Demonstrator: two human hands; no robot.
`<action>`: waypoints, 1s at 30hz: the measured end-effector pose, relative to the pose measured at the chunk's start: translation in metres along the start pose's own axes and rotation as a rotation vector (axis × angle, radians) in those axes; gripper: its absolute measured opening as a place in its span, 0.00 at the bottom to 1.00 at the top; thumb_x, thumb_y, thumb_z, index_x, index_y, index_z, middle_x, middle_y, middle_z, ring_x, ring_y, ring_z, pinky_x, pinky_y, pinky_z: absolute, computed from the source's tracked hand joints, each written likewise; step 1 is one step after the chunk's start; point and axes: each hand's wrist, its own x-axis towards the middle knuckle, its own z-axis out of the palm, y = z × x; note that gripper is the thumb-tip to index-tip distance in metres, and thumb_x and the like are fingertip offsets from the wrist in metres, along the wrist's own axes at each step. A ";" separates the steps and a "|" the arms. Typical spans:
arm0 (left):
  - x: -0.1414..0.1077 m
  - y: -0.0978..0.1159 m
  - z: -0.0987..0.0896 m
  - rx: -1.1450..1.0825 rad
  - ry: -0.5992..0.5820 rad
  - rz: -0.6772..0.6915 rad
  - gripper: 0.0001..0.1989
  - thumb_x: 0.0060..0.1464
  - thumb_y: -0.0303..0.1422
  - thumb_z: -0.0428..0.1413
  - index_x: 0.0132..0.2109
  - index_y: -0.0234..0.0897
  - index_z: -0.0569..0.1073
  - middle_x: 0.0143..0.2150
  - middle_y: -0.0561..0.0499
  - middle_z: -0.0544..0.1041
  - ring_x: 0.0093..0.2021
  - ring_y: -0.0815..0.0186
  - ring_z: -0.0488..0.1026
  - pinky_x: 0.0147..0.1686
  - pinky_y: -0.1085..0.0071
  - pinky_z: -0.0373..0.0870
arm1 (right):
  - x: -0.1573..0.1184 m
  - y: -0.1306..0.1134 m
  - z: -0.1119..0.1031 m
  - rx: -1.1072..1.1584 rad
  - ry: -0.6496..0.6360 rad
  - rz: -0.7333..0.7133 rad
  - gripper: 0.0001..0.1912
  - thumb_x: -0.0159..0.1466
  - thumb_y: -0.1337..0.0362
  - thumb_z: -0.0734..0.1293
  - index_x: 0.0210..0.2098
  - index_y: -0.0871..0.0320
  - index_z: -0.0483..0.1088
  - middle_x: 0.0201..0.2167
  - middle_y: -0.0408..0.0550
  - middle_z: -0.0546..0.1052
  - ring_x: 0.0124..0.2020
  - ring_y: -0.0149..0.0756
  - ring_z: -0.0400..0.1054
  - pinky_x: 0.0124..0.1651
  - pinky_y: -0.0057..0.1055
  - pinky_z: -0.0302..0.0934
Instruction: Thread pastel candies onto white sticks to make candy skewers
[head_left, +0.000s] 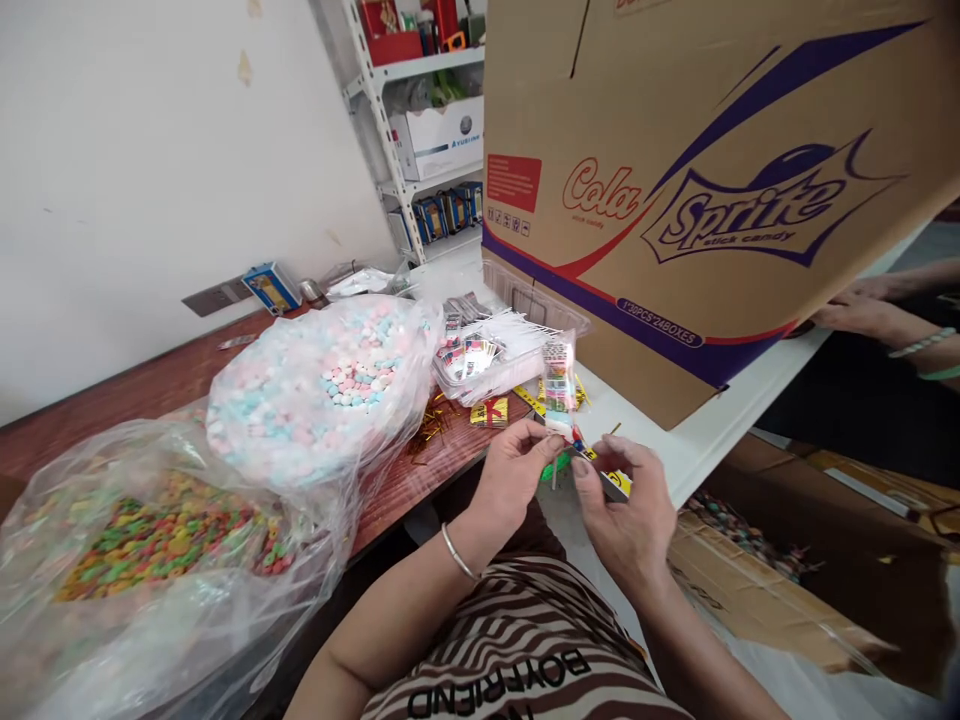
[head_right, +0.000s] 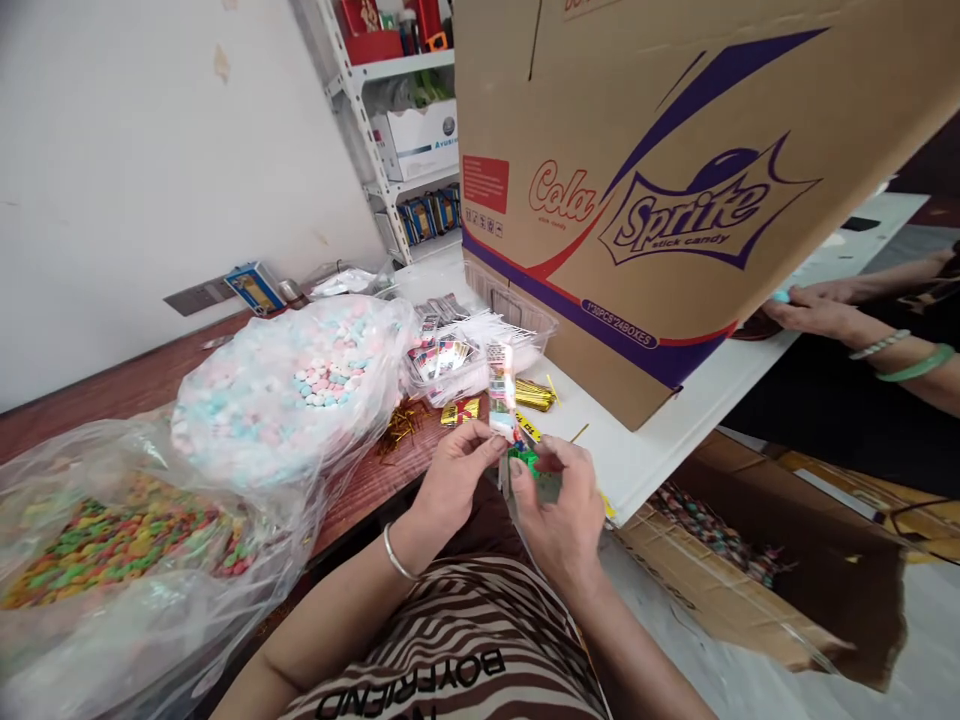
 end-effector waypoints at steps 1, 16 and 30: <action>-0.003 0.004 -0.007 -0.017 0.028 0.004 0.12 0.46 0.38 0.69 0.30 0.35 0.76 0.30 0.53 0.77 0.33 0.70 0.69 0.38 0.72 0.65 | 0.003 -0.004 0.009 0.049 -0.032 -0.001 0.15 0.67 0.58 0.69 0.50 0.56 0.69 0.37 0.48 0.77 0.32 0.37 0.72 0.35 0.33 0.68; -0.059 0.042 -0.117 -0.350 0.490 0.125 0.16 0.38 0.34 0.73 0.32 0.33 0.76 0.28 0.55 0.75 0.27 0.75 0.68 0.29 0.78 0.67 | 0.002 -0.086 0.114 0.608 -0.527 -0.456 0.05 0.69 0.70 0.63 0.38 0.55 0.69 0.34 0.47 0.75 0.37 0.38 0.69 0.42 0.36 0.63; -0.051 0.033 -0.155 -0.167 0.750 0.223 0.11 0.46 0.37 0.69 0.33 0.36 0.79 0.28 0.55 0.77 0.29 0.72 0.71 0.35 0.75 0.70 | -0.024 -0.098 0.163 0.765 -0.703 -0.101 0.03 0.71 0.65 0.61 0.44 0.54 0.66 0.39 0.50 0.77 0.40 0.38 0.74 0.43 0.34 0.68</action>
